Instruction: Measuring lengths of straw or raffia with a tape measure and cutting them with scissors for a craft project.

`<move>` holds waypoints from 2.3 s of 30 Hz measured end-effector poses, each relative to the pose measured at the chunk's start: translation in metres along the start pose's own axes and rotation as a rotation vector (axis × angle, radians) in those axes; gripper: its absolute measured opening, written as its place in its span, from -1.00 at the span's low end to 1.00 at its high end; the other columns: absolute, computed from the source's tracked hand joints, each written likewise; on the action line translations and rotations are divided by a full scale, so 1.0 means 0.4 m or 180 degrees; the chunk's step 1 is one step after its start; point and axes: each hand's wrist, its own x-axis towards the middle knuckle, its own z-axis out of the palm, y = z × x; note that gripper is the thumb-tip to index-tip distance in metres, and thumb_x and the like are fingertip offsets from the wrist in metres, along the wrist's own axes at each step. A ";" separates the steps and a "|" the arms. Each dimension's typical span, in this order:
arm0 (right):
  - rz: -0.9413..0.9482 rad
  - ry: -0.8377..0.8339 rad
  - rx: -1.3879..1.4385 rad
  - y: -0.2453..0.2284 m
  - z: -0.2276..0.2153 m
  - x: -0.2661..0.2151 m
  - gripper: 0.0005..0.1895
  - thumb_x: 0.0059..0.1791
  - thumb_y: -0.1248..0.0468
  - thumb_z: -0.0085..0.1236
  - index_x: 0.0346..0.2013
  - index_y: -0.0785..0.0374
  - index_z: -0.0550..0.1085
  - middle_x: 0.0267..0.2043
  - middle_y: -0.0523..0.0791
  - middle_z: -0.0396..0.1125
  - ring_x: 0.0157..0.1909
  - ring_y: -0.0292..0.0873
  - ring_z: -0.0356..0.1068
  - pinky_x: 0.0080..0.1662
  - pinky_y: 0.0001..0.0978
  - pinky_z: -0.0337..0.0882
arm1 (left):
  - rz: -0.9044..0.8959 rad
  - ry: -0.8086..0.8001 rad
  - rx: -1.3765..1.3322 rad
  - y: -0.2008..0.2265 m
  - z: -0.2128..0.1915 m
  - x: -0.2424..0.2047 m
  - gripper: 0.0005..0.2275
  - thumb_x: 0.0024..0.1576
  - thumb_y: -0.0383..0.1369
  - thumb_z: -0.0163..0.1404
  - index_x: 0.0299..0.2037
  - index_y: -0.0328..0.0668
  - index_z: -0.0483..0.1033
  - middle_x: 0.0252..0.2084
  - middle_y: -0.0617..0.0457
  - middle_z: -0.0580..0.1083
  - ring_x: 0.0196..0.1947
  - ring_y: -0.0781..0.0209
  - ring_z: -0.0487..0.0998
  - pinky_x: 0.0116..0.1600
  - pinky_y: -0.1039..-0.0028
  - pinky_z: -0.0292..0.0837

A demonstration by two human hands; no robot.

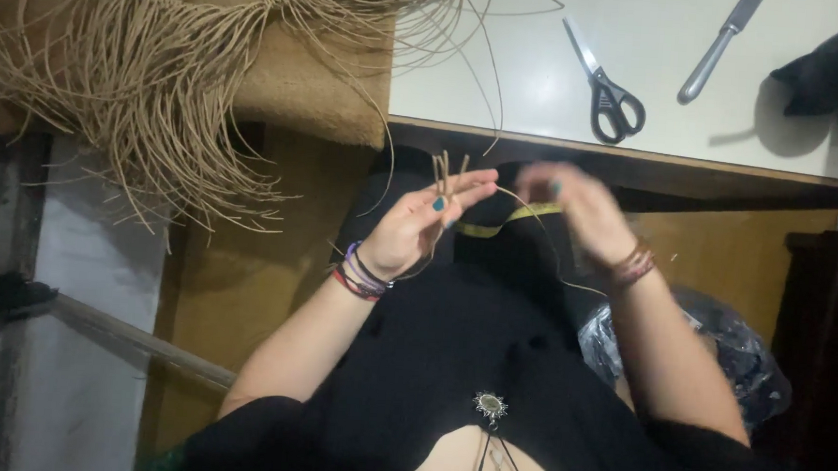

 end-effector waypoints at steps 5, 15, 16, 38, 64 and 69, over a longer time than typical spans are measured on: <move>0.0560 0.0782 0.0412 -0.019 0.123 -0.122 -0.72 0.18 0.28 -0.10 -0.25 0.30 0.56 -0.51 -0.16 0.29 -0.41 -0.28 0.32 -0.29 -0.40 0.40 | -0.0014 0.0742 0.0244 -0.037 -0.012 0.020 -0.76 0.37 -0.30 -0.14 -0.27 -0.28 0.45 0.36 -0.28 0.32 0.17 -0.15 0.50 0.21 0.31 0.38; -0.0389 0.1349 -0.1266 -0.149 0.221 -0.073 -0.83 0.14 0.33 0.02 -0.21 0.22 0.59 -0.61 -0.12 0.30 -0.49 0.01 0.40 -0.35 -0.22 0.42 | -0.0131 0.1213 0.0347 -0.122 0.103 0.000 -0.74 0.41 -0.25 -0.16 -0.05 -0.31 0.46 0.05 -0.34 0.55 0.10 -0.12 0.58 0.19 0.25 0.53; -0.0409 0.1342 -0.1269 -0.151 0.219 -0.072 -0.83 0.14 0.33 0.02 -0.21 0.22 0.59 -0.61 -0.12 0.30 -0.49 0.01 0.40 -0.35 -0.22 0.42 | -0.0110 0.1213 0.0350 -0.111 0.117 0.001 -0.74 0.41 -0.25 -0.16 -0.05 -0.31 0.46 0.05 -0.34 0.55 0.10 -0.12 0.58 0.19 0.25 0.53; 0.0601 -0.0137 0.0735 -0.069 0.163 -0.090 -0.62 0.19 0.18 -0.18 -0.41 0.23 0.47 -0.66 -0.19 0.22 -0.62 -0.33 0.21 -0.54 -0.48 0.26 | 0.0274 0.1926 -0.0534 -0.015 0.006 0.091 -0.80 0.40 -0.23 -0.28 -0.19 0.02 0.39 -0.47 0.27 0.31 -0.49 0.39 0.41 -0.41 0.65 0.30; 0.1034 -0.1647 -0.2057 -0.221 0.044 -0.089 -0.72 0.11 0.01 -0.14 -0.21 0.07 0.45 -0.33 0.09 0.50 -0.17 0.31 0.48 -0.14 0.20 0.47 | 0.0497 -0.1122 0.6137 0.071 0.209 -0.084 -0.76 0.31 -0.20 -0.20 0.11 -0.05 0.18 -0.36 0.15 0.51 -0.42 0.20 0.65 -0.29 0.40 0.56; 0.1315 -0.1375 -0.1878 -0.188 -0.054 -0.142 -0.65 0.14 0.10 -0.23 -0.08 0.19 0.49 -0.37 0.15 0.52 -0.18 0.35 0.49 -0.13 0.22 0.47 | 0.0292 -0.1391 0.6461 0.208 0.100 -0.077 -0.87 0.32 -0.30 -0.20 -0.05 0.17 0.41 -0.43 0.18 0.50 -0.44 0.10 0.65 -0.37 0.35 0.54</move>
